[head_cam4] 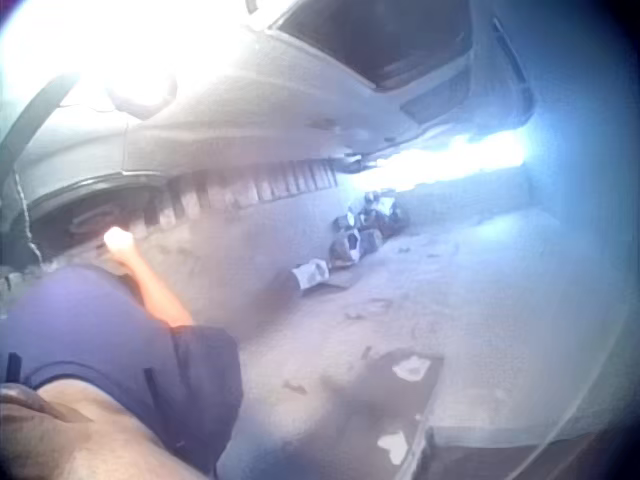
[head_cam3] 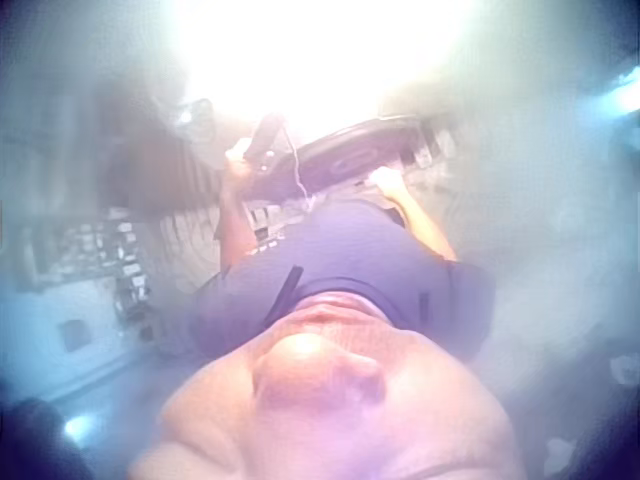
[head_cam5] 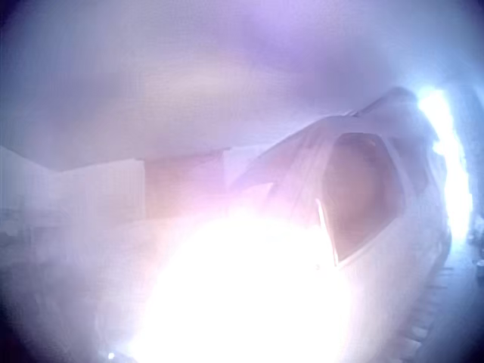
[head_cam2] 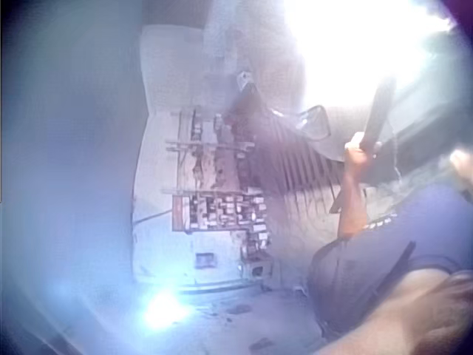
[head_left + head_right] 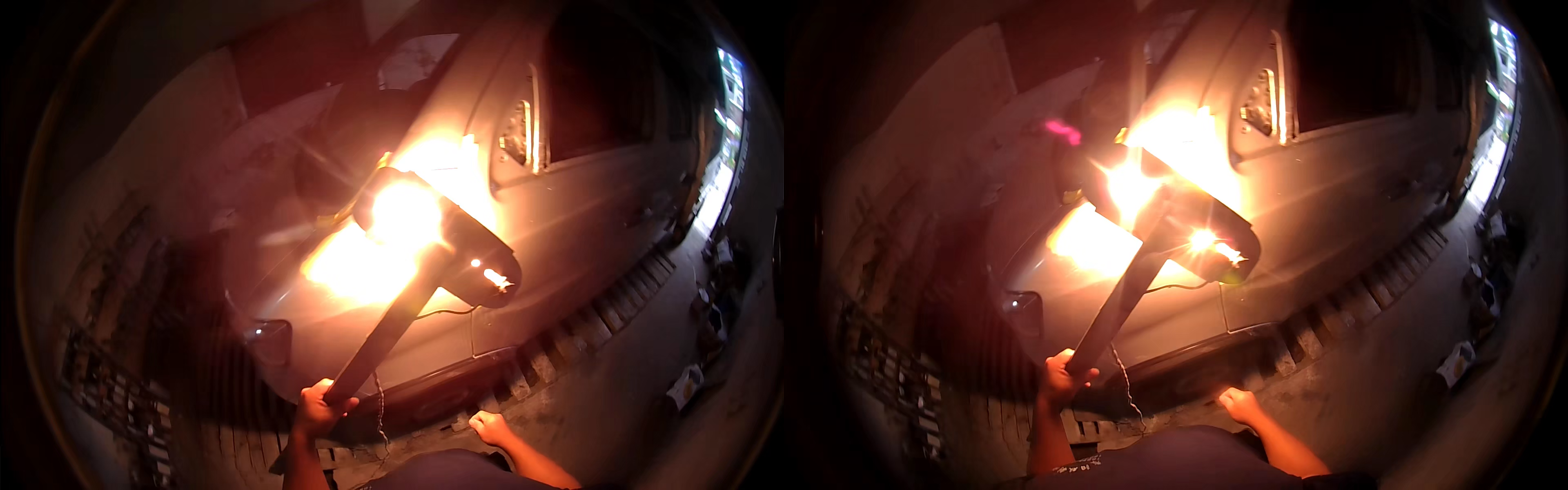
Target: The person uses a portable inspection light to examine the surface of a silver car's front fender and door. They move the light source along the panel and use their hand to feel the surface, checking for imperfections or alignment issues.
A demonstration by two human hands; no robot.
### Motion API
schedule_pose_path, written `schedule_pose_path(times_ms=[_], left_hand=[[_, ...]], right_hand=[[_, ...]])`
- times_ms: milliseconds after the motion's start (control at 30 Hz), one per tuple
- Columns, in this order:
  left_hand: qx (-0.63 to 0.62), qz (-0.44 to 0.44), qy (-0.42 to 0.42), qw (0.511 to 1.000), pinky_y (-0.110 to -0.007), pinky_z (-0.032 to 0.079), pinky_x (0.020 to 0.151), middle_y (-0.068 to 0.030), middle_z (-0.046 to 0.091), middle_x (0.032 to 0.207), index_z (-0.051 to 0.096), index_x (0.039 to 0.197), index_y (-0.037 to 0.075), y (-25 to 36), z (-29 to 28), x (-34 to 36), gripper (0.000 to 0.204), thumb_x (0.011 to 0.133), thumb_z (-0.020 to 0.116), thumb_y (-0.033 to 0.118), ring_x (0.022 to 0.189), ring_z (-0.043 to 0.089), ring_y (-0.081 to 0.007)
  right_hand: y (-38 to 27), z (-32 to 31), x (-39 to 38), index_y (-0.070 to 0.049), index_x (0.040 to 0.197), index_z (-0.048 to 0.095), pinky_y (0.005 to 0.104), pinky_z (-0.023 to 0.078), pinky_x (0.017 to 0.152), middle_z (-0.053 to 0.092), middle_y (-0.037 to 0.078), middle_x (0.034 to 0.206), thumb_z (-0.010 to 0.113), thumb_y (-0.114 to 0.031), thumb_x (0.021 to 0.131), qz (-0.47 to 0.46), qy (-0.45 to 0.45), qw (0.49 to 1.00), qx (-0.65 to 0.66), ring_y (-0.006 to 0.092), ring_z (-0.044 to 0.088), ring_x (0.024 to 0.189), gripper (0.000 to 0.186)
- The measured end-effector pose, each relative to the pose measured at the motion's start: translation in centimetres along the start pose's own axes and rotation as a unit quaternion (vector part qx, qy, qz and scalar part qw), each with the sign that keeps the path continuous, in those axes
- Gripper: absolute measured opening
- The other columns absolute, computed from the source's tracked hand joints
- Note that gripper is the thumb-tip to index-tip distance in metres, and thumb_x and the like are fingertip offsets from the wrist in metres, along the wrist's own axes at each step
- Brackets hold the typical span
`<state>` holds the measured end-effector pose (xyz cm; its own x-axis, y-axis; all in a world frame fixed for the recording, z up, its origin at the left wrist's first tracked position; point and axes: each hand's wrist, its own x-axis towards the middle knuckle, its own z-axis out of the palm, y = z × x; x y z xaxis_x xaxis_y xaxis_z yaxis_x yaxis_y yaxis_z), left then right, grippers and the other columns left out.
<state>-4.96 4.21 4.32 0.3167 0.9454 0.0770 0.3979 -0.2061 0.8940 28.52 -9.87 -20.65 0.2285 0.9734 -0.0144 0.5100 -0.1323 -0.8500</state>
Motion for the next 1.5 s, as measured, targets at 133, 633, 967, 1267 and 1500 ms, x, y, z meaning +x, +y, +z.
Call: schedule_pose_path(times_ms=[133, 633, 967, 1267, 1500], left_hand=[[0.014, 0.02, -0.017, 1.0, -0.025, 0.049, 0.055, 0.0006, 0.064, 0.07, 0.066, 0.084, 0.002, 0.1, -0.1, 0.1, 0.022, 0.077, 0.082, 0.015, 0.062, 0.059, -0.0053], [0.017, 0.034, 0.009, 0.999, -0.027, 0.046, 0.055, -0.0012, 0.062, 0.065, 0.066, 0.074, 0.003, -0.1, 0.1, -0.1, 0.02, 0.074, 0.082, 0.015, 0.061, 0.059, -0.0066], [0.017, 0.038, 0.011, 0.999, -0.027, 0.047, 0.055, -0.0012, 0.062, 0.065, 0.066, 0.075, 0.003, -1.1, -0.2, 0.0, 0.022, 0.074, 0.083, 0.018, 0.061, 0.059, -0.0066], [0.0, 0.027, 0.007, 1.0, -0.026, 0.046, 0.055, 0.0, 0.062, 0.062, 0.064, 0.075, 0.004, -0.7, -0.2, 0.2, 0.023, 0.074, 0.082, 0.018, 0.06, 0.058, -0.0056], [0.005, 0.035, 0.013, 0.999, -0.026, 0.046, 0.055, 0.0001, 0.062, 0.063, 0.065, 0.076, 0.004, -1.3, -0.4, 0.1, 0.023, 0.073, 0.083, 0.019, 0.06, 0.058, -0.0058]], right_hand=[[-1.2, -0.7, -0.2, -0.001, 0.076, 0.059, 0.0364, 0.045, 0.057, 0.056, 0.014, 0.062, 0.068, -0.035, 0.088, 0.057, -0.008, 0.998, 0.011, 0.0193, 0.049, 0.055, 0.036], [-0.6, -0.7, 1.5, -0.002, 0.071, 0.06, 0.043, 0.044, 0.065, 0.059, 0.018, 0.072, 0.054, -0.036, 0.094, -0.042, -0.026, 0.99, -0.133, 0.0346, 0.056, 0.071, 0.042], [-2.1, 0.0, 1.4, 0.0, 0.069, 0.055, 0.0387, 0.044, 0.056, 0.052, 0.015, 0.057, 0.054, -0.03, 0.098, -0.052, 0.072, 0.996, 0.001, 0.0237, 0.055, 0.054, 0.041], [2.4, 1.5, 2.6, -0.003, 0.081, 0.059, 0.0319, 0.051, 0.061, 0.064, 0.011, 0.082, 0.046, -0.002, 0.092, -0.092, 0.169, 0.981, 0.017, 0.0192, 0.062, 0.064, 0.018], [0.0, 0.7, 2.1, -0.002, 0.09, 0.062, 0.0264, 0.05, 0.062, 0.066, 0.006, 0.084, 0.046, 0.002, 0.091, -0.008, -0.009, 0.991, 0.135, 0.012, 0.062, 0.068, 0.017]])
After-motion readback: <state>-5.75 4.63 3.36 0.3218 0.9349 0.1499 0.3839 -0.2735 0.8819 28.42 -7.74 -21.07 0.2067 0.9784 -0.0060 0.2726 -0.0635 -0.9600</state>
